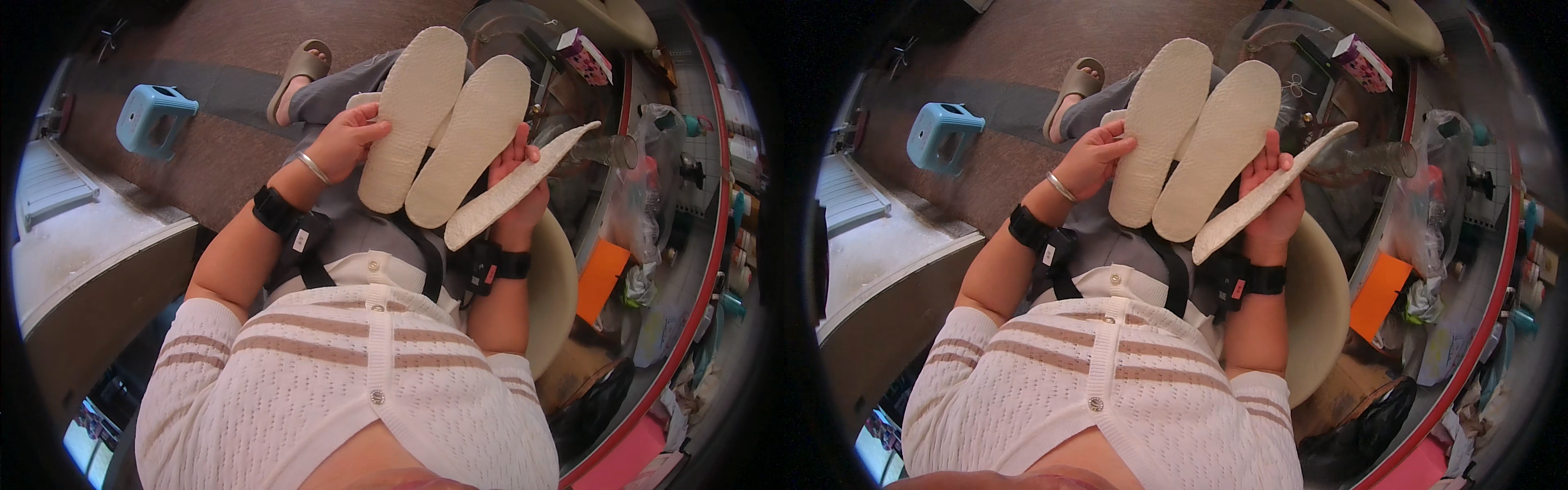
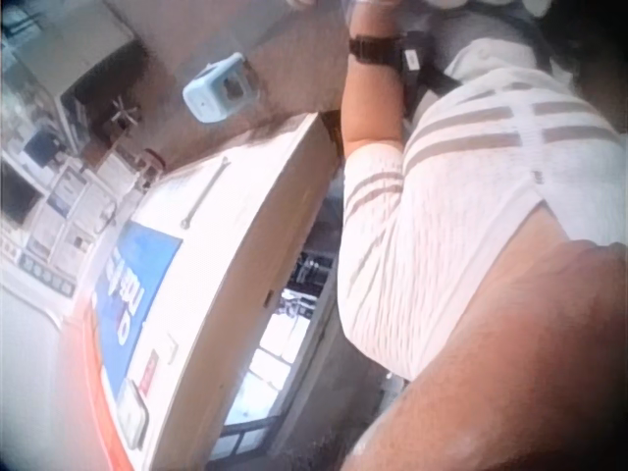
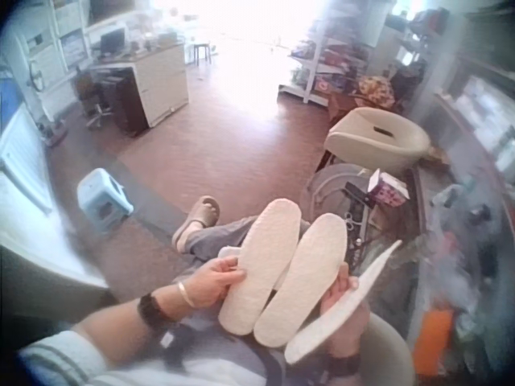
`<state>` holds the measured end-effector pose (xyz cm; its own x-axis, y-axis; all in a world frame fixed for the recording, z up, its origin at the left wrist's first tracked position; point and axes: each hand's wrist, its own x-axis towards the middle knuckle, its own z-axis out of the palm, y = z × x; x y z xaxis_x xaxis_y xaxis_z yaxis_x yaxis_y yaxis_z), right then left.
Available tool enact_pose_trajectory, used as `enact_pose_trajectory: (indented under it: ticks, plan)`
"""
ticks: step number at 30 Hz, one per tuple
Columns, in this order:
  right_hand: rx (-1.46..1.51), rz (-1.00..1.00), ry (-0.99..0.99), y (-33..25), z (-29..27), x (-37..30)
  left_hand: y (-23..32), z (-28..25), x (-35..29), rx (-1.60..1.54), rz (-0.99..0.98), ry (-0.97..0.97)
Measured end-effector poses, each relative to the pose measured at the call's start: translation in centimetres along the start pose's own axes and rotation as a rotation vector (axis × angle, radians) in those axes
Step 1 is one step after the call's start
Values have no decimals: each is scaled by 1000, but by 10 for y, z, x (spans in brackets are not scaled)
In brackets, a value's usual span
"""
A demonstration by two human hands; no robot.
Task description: The person uses scissors to trim the edges of a beige shoe insole while seated. They then retrieve a second insole from a nearby shelf and compare the two pieces by holding them together.
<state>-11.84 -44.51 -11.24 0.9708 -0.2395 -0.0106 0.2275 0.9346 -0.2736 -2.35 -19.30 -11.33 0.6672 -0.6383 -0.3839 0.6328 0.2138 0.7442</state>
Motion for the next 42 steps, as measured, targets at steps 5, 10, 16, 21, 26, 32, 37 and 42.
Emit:
enact_pose_trajectory:
  ticks: [5, 10, 16, 21, 26, 32, 37, 42]
  plan:
    - [-33, 6, -13, 0, -2, 1, 1, -1, -1, -38, -8, 15]
    - [40, 13, 53, 1, 5, 0, 3, -3, -3, -40, -20, 11]
    - [-48, 0, 15, 0, 1, -1, 2, -3, -3, -26, -26, 20]
    - [-76, -1, -40, -2, -5, -1, 0, -1, -2, 19, -26, 73]
    - [-169, -33, 185, 3, 18, -4, -3, -4, 0, 43, 13, 156]
    - [-447, -52, 284, 0, 18, -10, -2, -1, -1, 103, 89, 255]
    - [-537, -104, 196, 4, 16, -10, -3, -2, -1, 116, 118, 246]
    - [-580, -127, 271, 9, 29, -8, 1, 5, -4, 211, 121, 303]
